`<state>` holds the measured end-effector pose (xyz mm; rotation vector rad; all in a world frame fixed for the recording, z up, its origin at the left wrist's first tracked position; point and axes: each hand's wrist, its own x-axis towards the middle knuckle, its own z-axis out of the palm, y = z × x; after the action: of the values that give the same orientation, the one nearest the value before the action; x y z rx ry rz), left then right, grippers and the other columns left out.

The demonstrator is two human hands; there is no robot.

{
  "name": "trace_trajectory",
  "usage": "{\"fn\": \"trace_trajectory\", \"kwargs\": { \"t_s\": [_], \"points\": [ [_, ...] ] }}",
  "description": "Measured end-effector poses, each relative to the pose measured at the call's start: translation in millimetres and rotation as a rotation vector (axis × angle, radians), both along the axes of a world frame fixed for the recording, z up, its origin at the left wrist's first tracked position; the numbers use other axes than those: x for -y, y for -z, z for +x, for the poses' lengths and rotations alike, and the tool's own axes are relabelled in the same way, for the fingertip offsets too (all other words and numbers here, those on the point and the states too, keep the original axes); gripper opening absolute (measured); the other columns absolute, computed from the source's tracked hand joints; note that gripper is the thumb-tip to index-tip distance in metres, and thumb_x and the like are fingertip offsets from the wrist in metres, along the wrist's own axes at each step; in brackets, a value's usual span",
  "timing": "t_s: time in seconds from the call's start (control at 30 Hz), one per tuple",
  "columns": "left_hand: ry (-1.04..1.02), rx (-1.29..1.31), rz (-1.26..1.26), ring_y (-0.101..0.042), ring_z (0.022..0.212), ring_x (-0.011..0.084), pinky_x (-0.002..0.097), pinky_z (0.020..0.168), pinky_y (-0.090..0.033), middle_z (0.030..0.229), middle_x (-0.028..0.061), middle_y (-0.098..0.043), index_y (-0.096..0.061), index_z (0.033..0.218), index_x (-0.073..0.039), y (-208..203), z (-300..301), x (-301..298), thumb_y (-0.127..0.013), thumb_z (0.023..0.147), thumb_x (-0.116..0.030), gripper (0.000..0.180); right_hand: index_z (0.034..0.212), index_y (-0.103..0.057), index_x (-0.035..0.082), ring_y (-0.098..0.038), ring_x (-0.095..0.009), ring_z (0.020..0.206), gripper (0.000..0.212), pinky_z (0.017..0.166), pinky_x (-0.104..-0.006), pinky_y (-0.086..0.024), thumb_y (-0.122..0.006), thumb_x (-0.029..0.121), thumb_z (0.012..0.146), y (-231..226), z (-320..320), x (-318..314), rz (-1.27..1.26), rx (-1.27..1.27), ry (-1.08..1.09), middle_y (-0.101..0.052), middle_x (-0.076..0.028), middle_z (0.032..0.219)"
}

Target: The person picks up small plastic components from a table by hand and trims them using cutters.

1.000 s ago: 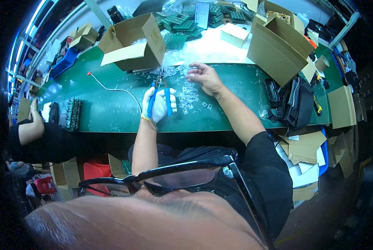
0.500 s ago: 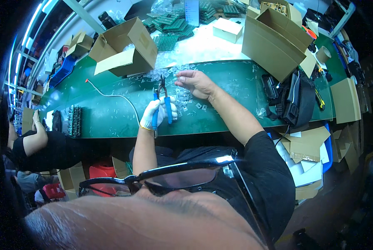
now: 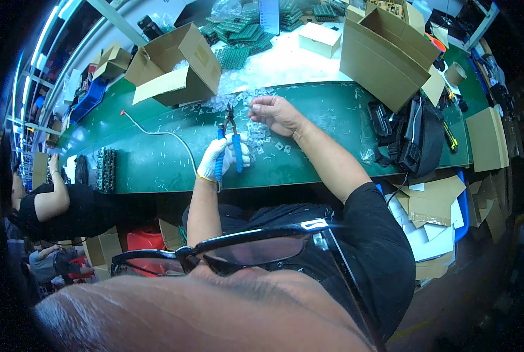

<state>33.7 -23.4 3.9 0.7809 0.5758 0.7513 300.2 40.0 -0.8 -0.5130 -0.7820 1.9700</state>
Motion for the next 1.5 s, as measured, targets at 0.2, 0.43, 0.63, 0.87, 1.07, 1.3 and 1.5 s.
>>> {"fn": "trace_trajectory", "kwargs": {
  "t_s": [0.2, 0.43, 0.63, 0.87, 1.07, 1.3, 1.5],
  "points": [
    [0.035, -0.066, 0.033, -0.077, 0.085, 0.0288, 0.0439, 0.081, -0.065, 0.102, 0.0189, -0.075, -0.062, 0.132, 0.01, 1.9, 1.0, -2.2, -0.072, 0.099, -0.046, 0.065, 0.124, -0.067, -0.001, -0.073, -0.02, 0.099, 0.029, 0.091, -0.0337, -0.063, -0.075, -0.001, 0.096, -4.7, -2.7, 0.3, 0.047, 0.038, 0.113, -0.072, -0.007, 0.109],
    [0.085, -0.151, -0.048, -0.076, 0.077, 0.0256, 0.0415, 0.073, -0.065, 0.097, 0.019, -0.076, -0.065, 0.129, 0.009, -8.3, 4.8, -3.4, -0.074, 0.098, -0.045, 0.063, 0.132, -0.063, -0.002, -0.072, -0.018, 0.101, 0.047, 0.092, -0.0312, -0.062, -0.078, -0.01, 0.088, -6.5, -3.2, 0.7, 0.132, 0.181, 0.241, -0.072, -0.011, 0.112],
    [0.127, -0.201, -0.083, -0.075, 0.076, 0.025, 0.0404, 0.073, -0.065, 0.097, 0.0192, -0.076, -0.066, 0.128, 0.008, -8.8, 4.6, -5.1, -0.074, 0.097, -0.042, 0.06, 0.133, -0.063, -0.002, -0.071, -0.016, 0.099, 0.05, 0.093, -0.0296, -0.06, -0.08, -0.01, 0.086, -9.4, -8.4, 3.5, 0.181, 0.224, 0.31, -0.072, -0.01, 0.11],
    [0.103, -0.242, -0.07, -0.074, 0.074, 0.0235, 0.0381, 0.068, -0.064, 0.094, 0.0172, -0.076, -0.067, 0.125, 0.007, -24.1, 9.5, 1.1, -0.076, 0.097, -0.034, 0.051, 0.145, -0.054, -0.002, -0.069, -0.014, 0.099, 0.068, 0.092, -0.0288, -0.059, -0.081, -0.01, 0.083, -15.7, -4.1, 7.5, 0.211, 0.287, 0.324, -0.071, -0.009, 0.11],
    [0.107, -0.334, -0.023, -0.072, 0.067, 0.0214, 0.0345, 0.061, -0.062, 0.086, 0.012, -0.074, -0.07, 0.117, 0.005, -30.1, 3.9, 1.4, -0.077, 0.097, -0.026, 0.038, 0.15, -0.046, 0.0, -0.069, -0.016, 0.096, 0.079, 0.09, -0.0331, -0.062, -0.081, -0.014, 0.081, -16.7, -4.7, 6.9, 0.221, 0.273, 0.339, -0.068, -0.011, 0.112],
    [0.018, 0.021, -0.075, -0.073, 0.071, 0.0283, 0.043, 0.063, -0.063, 0.093, 0.0156, -0.074, -0.064, 0.127, 0.008, -8.9, -5.9, -6.9, -0.068, 0.101, -0.033, 0.048, 0.14, -0.059, 0.001, -0.068, -0.013, 0.093, 0.065, 0.085, -0.0292, -0.06, -0.083, -0.01, 0.081, -10.7, 10.6, -3.5, 0.276, 0.449, 0.168, -0.071, -0.007, 0.102],
    [0.035, 0.304, -0.064, -0.074, 0.084, 0.0352, 0.0501, 0.075, -0.063, 0.102, 0.0193, -0.073, -0.058, 0.137, 0.011, 7.2, -19.4, -5.2, -0.067, 0.1, -0.043, 0.066, 0.121, -0.073, 0.003, -0.072, -0.013, 0.092, 0.043, 0.085, -0.0333, -0.057, -0.088, 0.012, 0.081, -12.2, 29.6, -10.1, 0.558, 0.971, -0.172, -0.081, -0.006, 0.1]
  ]
}}
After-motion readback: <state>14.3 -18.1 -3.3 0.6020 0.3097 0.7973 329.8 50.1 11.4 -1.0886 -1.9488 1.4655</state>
